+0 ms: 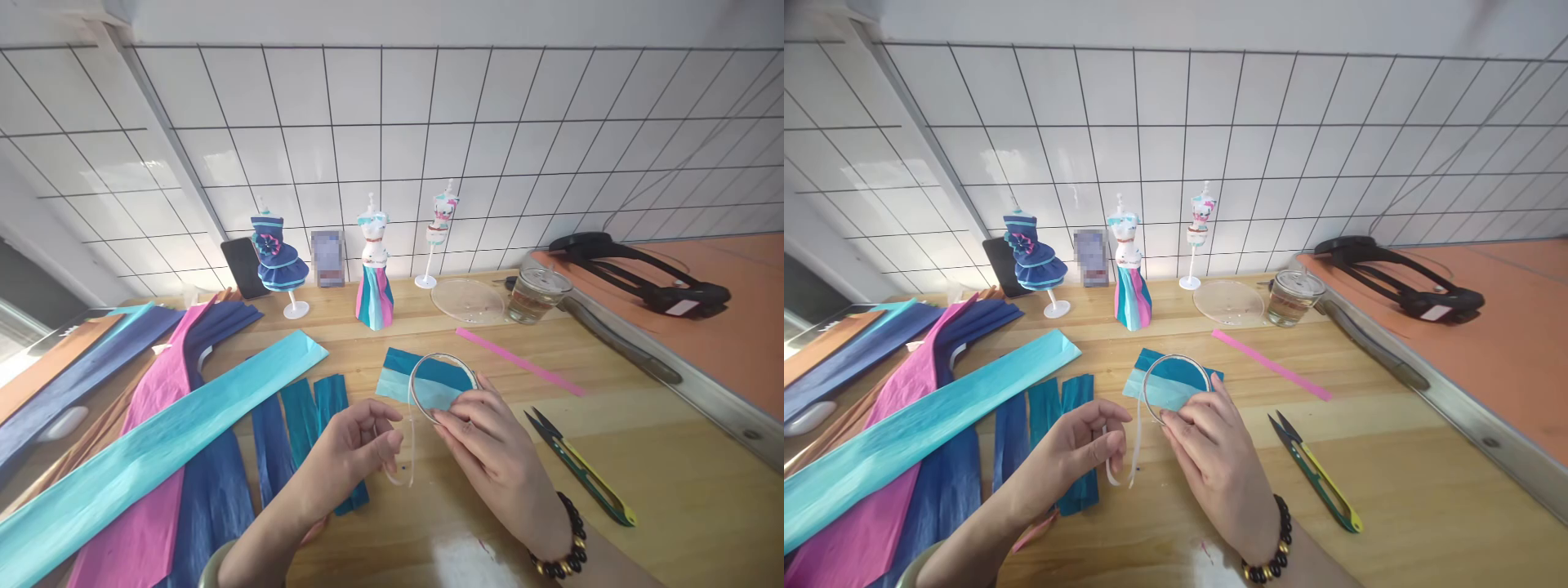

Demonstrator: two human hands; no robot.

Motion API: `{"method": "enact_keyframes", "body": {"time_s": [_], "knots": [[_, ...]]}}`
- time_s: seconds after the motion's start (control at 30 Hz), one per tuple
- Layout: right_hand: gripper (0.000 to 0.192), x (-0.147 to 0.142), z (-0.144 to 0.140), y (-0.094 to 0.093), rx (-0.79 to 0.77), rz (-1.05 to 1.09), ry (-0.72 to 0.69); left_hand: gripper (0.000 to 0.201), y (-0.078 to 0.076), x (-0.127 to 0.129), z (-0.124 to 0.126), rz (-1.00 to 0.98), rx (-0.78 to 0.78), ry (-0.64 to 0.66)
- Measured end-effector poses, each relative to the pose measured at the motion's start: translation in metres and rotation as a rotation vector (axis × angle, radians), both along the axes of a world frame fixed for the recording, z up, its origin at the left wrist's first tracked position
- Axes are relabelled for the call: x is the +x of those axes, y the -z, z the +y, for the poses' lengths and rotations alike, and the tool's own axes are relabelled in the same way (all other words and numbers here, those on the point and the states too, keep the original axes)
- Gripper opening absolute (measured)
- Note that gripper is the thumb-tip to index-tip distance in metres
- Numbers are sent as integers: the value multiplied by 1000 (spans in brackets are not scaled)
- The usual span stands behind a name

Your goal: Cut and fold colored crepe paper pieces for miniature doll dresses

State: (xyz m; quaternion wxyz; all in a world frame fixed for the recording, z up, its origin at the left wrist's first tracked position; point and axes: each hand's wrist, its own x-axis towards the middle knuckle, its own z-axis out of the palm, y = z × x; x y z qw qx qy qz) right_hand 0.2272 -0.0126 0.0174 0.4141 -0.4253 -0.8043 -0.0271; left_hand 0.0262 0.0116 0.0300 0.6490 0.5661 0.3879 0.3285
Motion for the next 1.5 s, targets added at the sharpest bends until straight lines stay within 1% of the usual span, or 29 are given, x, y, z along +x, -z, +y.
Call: {"method": "enact_keyframes", "body": {"time_s": [0.1, 0.2, 0.27, 0.3, 0.37, 0.47, 0.6, 0.67, 0.77, 0.93, 1.07, 1.13, 1.2, 1.33, 1.4, 1.5], "knots": [[25, 2, 1, 2, 9, -28, 17, 34, 2, 0, -1, 109, 33, 32], [25, 6, 3, 3, 30, -36, 56, 40, 8, 0, -2, 184, 45, 77], [24, 7, 4, 4, 38, -46, 81, 41, 13, 0, -3, 235, 70, 78], [23, 8, 4, 3, 40, -54, 92, 39, 14, 0, -3, 268, 109, 65], [21, 8, 4, 2, 43, -72, 115, 31, 15, 0, -2, 334, 238, 32], [19, 6, 3, 1, 43, -85, 154, 22, 14, 1, 0, 380, 422, 1], [19, 5, 2, 1, 28, -94, 189, 19, 14, 4, 3, 412, 549, 5], [18, 4, 2, 2, 15, -103, 191, 14, 13, 5, 3, 418, 581, 15], [17, 4, 1, 3, 5, -109, 193, 11, 12, 7, 3, 390, 537, 26], [16, 5, 3, 4, 17, -110, 213, 18, 4, 6, 0, 247, 378, 30], [17, 5, 3, 4, 15, -115, 201, 21, -3, 5, -1, 159, 307, 49], [17, 5, 3, 4, 9, -118, 186, 20, -2, 4, 0, 152, 299, 60], [17, 4, 3, 5, 3, -116, 181, 16, 2, 3, 2, 163, 309, 62], [17, 1, 2, 4, -10, -99, 168, 6, 10, 0, 4, 216, 352, 26], [18, -1, 2, 3, -16, -93, 153, 3, 10, -2, 4, 210, 359, 11], [20, -6, -1, 2, -33, -99, 121, 4, 4, -3, 3, 139, 373, 39]]}}
